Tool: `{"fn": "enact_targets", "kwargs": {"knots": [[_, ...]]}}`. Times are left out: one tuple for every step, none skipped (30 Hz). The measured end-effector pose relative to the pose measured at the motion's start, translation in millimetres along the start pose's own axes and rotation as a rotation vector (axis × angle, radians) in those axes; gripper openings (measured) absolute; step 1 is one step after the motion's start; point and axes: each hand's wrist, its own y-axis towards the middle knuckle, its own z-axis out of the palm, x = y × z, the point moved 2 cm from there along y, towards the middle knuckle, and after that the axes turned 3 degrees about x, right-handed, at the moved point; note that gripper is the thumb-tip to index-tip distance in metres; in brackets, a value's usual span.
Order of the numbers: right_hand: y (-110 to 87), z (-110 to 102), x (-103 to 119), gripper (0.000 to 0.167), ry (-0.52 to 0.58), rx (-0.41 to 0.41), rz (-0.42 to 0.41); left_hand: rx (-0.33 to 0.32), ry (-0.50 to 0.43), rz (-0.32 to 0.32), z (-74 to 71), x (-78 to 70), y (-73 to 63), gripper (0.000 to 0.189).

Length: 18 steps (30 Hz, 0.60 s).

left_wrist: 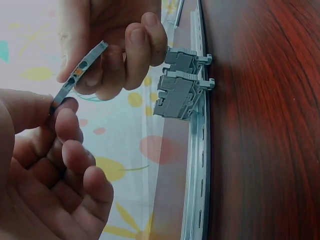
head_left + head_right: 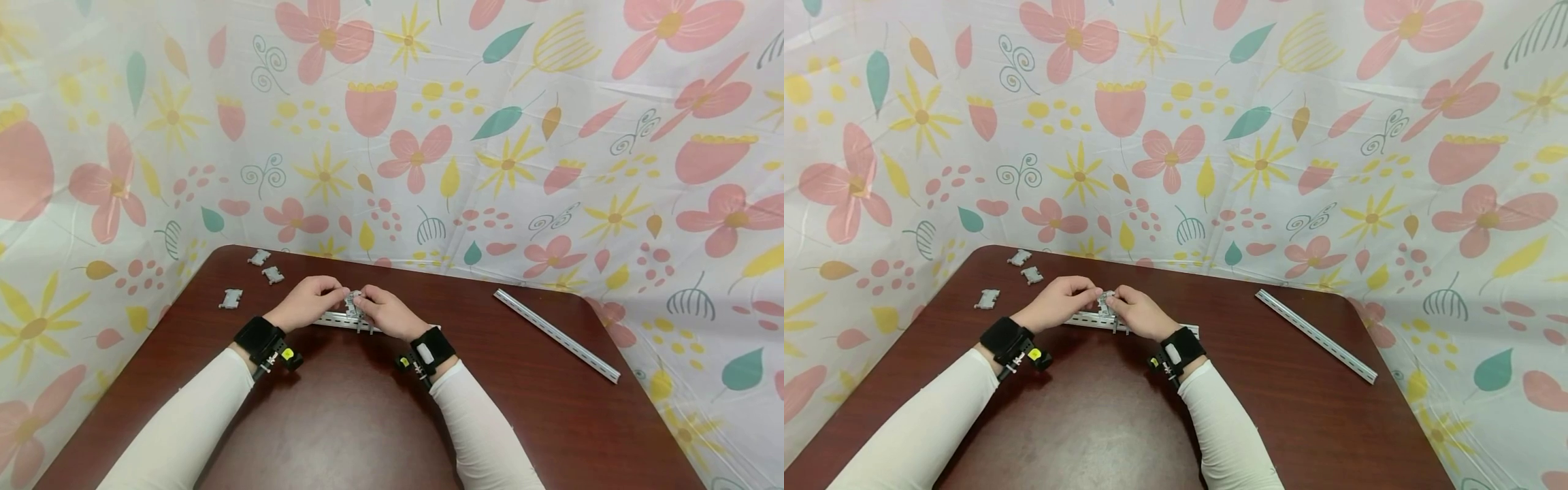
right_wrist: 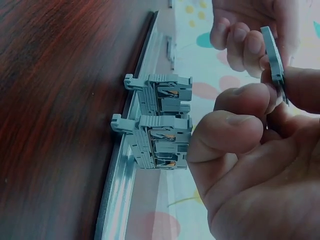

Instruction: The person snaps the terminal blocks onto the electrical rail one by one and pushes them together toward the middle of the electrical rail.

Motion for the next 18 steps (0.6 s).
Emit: {"fn": "enact_targets", "kwargs": {"knots": [[-0.2, 0, 0, 0.038, -0.012, -0.014, 0.001, -0.009, -0.001, -0.005, -0.2, -0.2, -0.2, 0.035], [-0.3, -1, 1, 0.038, -0.029, -0.032, 0.001, -0.02, 0.0, -0.011, -0.7, -0.2, -0.4, 0.036], [-0.4, -2, 1, 0.038, -0.054, -0.054, -0.001, -0.035, 0.004, -0.016, -1.2, -0.2, -0.5, 0.038], [-0.6, -2, 1, 0.038, -0.083, -0.077, -0.001, -0.052, 0.01, -0.02, -1.7, 0.0, -0.6, 0.038], [-1.0, -3, 2, 0.038, -0.115, -0.102, -0.001, -0.07, 0.017, -0.028, -2.4, 0.0, -0.8, 0.039], [-1.4, -4, 3, 0.037, -0.153, -0.129, -0.005, -0.089, 0.02, -0.034, -3.4, -0.2, -1.0, 0.04], [-2.0, -5, 4, 0.036, -0.197, -0.154, -0.009, -0.11, 0.022, -0.039, -4.4, -0.4, -1.2, 0.04], [-2.6, -5, 5, 0.035, -0.253, -0.177, -0.015, -0.132, 0.028, -0.048, -5.3, 0.0, -1.1, 0.04], [-3.2, -5, 6, 0.035, -0.317, -0.196, -0.027, -0.153, 0.03, -0.056, -6.3, -0.1, -1.3, 0.041], [-3.8, -5, 8, 0.035, -0.383, -0.212, -0.038, -0.171, 0.026, -0.067, -7.2, -0.3, -1.6, 0.041], [-4.3, -5, 10, 0.036, -0.447, -0.228, -0.056, -0.188, 0.022, -0.08, -8.1, -0.6, -2.0, 0.041], [-4.6, -4, 11, 0.037, -0.512, -0.242, -0.076, -0.202, 0.02, -0.09, -8.8, -0.6, -2.4, 0.041], [-4.9, -3, 13, 0.039, -0.574, -0.253, -0.097, -0.215, 0.021, -0.101, -9.1, -0.3, -2.5, 0.042], [-4.9, -2, 14, 0.041, -0.635, -0.264, -0.12, -0.226, 0.023, -0.11, -9.4, -0.3, -2.8, 0.042], [-4.8, -1, 15, 0.043, -0.685, -0.271, -0.142, -0.233, 0.02, -0.116, -9.7, -0.6, -3.2, 0.042], [-4.7, 1, 16, 0.045, -0.725, -0.276, -0.161, -0.241, 0.022, -0.122, -9.7, -0.7, -3.4, 0.042], [-4.5, 2, 17, 0.046, -0.763, -0.28, -0.178, -0.248, 0.024, -0.128, -9.6, -0.8, -3.6, 0.042], [-4.3, 4, 17, 0.046, -0.799, -0.283, -0.194, -0.251, 0.026, -0.131, -9.5, -1.2, -3.8, 0.042]]}}
